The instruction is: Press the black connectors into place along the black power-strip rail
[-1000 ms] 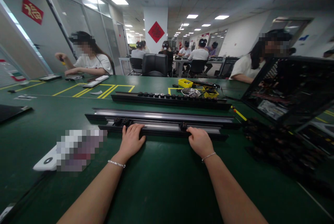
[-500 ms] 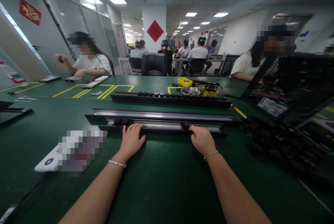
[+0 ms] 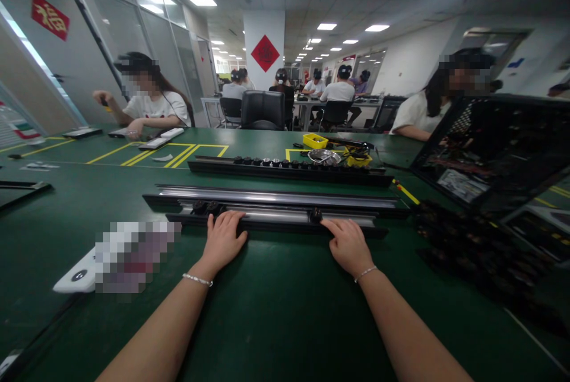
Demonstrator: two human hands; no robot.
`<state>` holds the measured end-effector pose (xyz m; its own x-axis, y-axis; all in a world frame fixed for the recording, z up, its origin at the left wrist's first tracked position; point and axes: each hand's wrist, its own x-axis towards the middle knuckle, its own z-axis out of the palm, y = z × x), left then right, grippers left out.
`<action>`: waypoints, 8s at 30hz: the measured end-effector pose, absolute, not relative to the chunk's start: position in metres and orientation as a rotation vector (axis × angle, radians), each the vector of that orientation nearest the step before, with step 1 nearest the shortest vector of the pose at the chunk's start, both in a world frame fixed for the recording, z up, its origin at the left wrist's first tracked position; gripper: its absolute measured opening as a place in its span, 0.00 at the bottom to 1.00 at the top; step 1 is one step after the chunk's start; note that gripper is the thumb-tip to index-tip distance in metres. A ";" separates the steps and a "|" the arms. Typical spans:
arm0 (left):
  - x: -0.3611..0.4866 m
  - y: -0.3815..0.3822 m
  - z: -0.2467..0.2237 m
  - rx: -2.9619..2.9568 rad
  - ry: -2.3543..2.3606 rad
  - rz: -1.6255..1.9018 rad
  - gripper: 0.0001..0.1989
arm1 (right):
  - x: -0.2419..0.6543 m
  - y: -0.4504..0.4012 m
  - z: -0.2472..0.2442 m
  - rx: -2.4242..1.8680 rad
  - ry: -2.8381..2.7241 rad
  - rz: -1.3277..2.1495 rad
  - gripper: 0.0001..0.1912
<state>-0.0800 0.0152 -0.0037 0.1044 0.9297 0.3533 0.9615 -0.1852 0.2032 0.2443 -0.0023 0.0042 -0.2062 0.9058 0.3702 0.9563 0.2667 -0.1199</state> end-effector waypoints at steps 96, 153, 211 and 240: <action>-0.080 0.014 0.000 -2.263 -1.953 -0.607 0.21 | 0.288 -0.002 0.020 -1.775 -2.224 -0.112 0.27; -0.081 0.015 -0.002 -2.265 -1.937 -0.613 0.21 | 0.312 -0.003 0.021 -1.883 -2.095 -0.167 0.21; -0.079 0.014 0.002 -2.284 -1.972 -0.608 0.21 | 0.281 0.016 0.001 -1.999 -1.402 -0.136 0.22; -0.080 0.014 0.000 -2.284 -1.969 -0.598 0.21 | 0.295 0.016 0.004 -2.003 -1.293 -0.036 0.23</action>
<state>-0.0800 0.0145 0.0004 0.1049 0.9374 0.3320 0.9638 -0.1782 0.1986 0.2954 0.0159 0.0036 0.4917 0.7763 0.3944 0.7972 -0.2191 -0.5626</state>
